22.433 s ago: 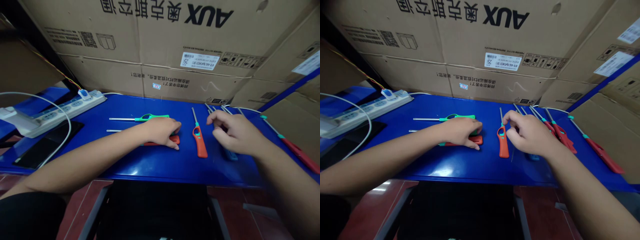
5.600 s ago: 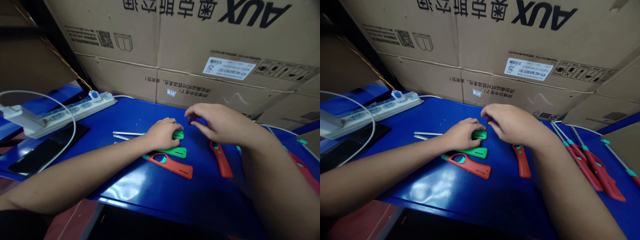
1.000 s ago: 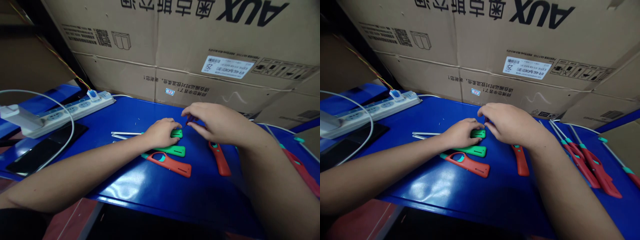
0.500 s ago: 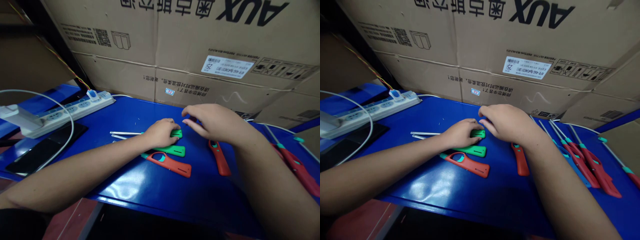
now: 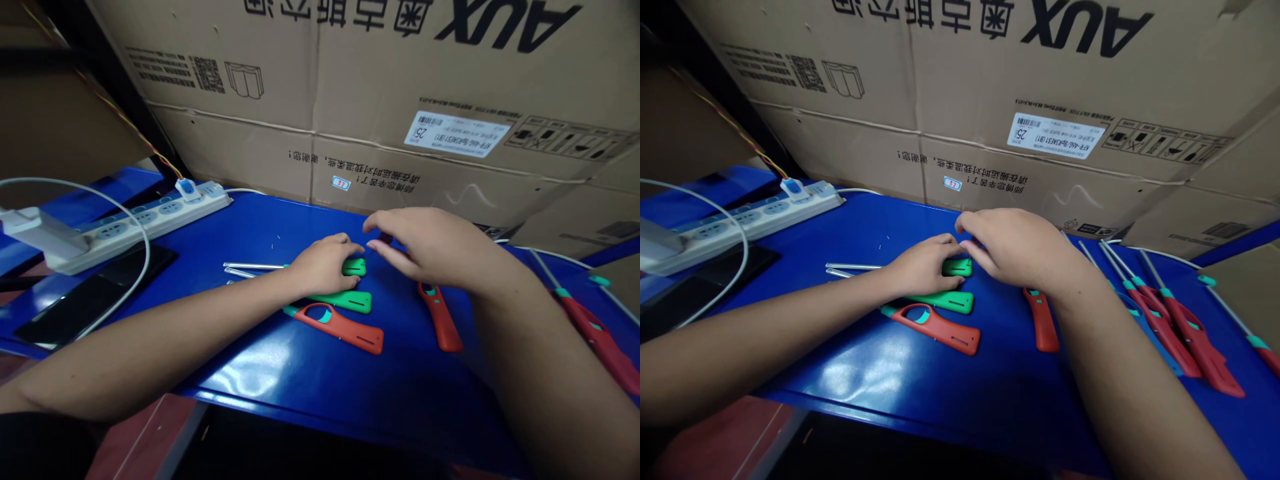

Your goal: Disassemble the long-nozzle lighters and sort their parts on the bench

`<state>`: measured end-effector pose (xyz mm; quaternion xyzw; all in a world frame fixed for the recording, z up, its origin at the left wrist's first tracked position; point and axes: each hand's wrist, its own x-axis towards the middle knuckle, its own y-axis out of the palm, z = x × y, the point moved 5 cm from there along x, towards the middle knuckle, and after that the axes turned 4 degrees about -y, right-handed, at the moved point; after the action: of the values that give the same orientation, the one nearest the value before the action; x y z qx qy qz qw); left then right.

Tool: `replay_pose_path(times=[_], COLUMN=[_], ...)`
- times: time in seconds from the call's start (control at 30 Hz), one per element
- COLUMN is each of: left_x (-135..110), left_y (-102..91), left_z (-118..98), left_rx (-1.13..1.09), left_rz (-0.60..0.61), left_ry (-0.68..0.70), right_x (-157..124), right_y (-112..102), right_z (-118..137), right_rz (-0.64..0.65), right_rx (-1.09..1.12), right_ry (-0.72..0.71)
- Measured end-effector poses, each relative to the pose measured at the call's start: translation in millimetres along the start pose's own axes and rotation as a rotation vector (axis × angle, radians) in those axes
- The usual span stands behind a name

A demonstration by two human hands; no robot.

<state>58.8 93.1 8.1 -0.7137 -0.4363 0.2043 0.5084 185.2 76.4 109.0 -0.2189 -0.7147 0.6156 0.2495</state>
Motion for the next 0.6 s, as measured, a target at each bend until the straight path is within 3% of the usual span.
replay_pose_path(times=[0.6], left_x=[-0.1], left_y=[0.6], left_z=[-0.5], left_rx=[0.003], left_rz=[0.025], left_ry=[0.003], right_x=[-2.0], right_y=[-3.3], right_z=[-1.4], right_rz=[-0.027], right_rx=[-0.017], right_ry=[0.000])
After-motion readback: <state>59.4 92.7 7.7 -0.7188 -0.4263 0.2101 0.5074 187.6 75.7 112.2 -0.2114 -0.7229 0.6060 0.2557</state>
